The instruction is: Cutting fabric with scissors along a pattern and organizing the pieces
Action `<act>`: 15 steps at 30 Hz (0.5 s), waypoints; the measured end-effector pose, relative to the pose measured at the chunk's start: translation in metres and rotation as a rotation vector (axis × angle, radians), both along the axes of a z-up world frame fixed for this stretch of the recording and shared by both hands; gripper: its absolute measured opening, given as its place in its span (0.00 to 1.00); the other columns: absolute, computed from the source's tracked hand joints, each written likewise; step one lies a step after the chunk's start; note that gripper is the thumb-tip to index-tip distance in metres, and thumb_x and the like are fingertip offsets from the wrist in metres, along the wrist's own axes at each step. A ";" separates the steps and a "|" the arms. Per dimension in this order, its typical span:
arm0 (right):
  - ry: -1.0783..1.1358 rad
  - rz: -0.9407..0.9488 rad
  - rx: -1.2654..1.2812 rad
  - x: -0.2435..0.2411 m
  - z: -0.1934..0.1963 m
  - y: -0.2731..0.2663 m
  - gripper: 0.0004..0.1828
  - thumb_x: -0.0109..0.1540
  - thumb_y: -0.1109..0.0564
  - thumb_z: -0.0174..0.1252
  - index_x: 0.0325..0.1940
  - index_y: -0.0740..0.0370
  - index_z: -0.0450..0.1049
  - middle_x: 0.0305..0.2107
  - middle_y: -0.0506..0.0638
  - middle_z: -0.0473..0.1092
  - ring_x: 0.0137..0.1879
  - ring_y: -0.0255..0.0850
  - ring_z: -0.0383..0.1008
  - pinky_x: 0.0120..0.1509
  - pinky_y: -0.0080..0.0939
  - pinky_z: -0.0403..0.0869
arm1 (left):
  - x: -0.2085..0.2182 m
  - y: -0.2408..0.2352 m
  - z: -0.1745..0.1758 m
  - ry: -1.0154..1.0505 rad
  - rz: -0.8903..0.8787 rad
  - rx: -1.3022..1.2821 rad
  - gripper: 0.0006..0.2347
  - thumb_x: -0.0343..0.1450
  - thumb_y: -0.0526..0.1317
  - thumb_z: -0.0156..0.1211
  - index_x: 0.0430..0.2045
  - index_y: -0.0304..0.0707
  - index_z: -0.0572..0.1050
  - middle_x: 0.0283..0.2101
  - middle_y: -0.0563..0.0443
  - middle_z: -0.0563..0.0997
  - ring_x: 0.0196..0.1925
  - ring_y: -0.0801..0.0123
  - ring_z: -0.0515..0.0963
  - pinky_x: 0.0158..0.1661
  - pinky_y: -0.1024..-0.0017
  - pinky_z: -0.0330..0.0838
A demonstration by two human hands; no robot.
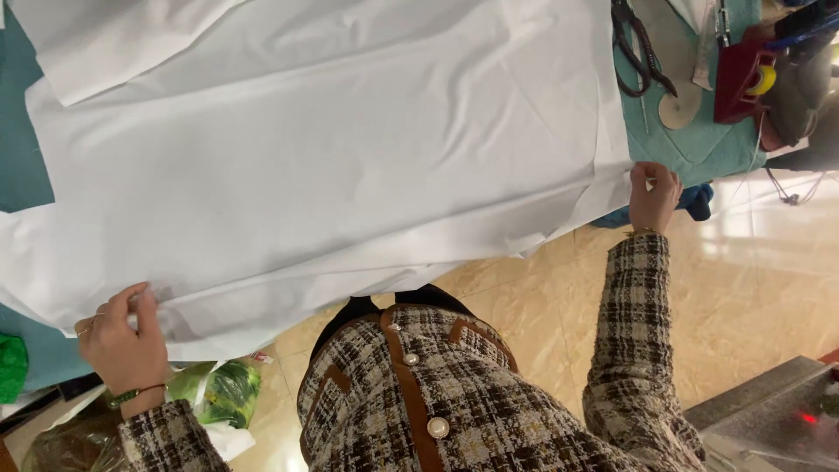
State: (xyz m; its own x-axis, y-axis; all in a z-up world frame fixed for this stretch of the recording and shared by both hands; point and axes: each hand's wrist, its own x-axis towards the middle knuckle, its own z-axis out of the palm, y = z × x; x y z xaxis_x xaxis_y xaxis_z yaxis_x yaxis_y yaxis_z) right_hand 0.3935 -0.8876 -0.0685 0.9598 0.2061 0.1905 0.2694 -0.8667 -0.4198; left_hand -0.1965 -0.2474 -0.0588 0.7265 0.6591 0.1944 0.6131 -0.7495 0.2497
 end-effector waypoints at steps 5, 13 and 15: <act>0.212 -0.200 -0.137 0.023 -0.010 0.006 0.21 0.69 0.37 0.53 0.52 0.52 0.80 0.45 0.56 0.70 0.56 0.61 0.61 0.56 0.69 0.61 | -0.014 0.013 -0.005 0.083 0.103 -0.040 0.10 0.85 0.47 0.68 0.46 0.42 0.81 0.38 0.49 0.82 0.42 0.53 0.77 0.46 0.52 0.67; 0.280 -0.225 0.380 0.043 -0.002 -0.009 0.17 0.70 0.42 0.67 0.36 0.51 0.73 0.27 0.35 0.64 0.36 0.30 0.60 0.42 0.39 0.60 | -0.003 0.009 0.020 -0.092 -0.156 -0.238 0.08 0.70 0.43 0.74 0.39 0.44 0.85 0.50 0.50 0.77 0.52 0.63 0.72 0.64 0.59 0.51; 0.217 -0.064 0.531 0.044 0.010 -0.003 0.15 0.78 0.50 0.62 0.40 0.53 0.67 0.20 0.39 0.53 0.28 0.29 0.50 0.34 0.38 0.53 | 0.001 0.013 0.026 -0.171 -0.141 -0.201 0.03 0.74 0.34 0.74 0.39 0.38 0.85 0.49 0.48 0.75 0.50 0.59 0.74 0.65 0.55 0.52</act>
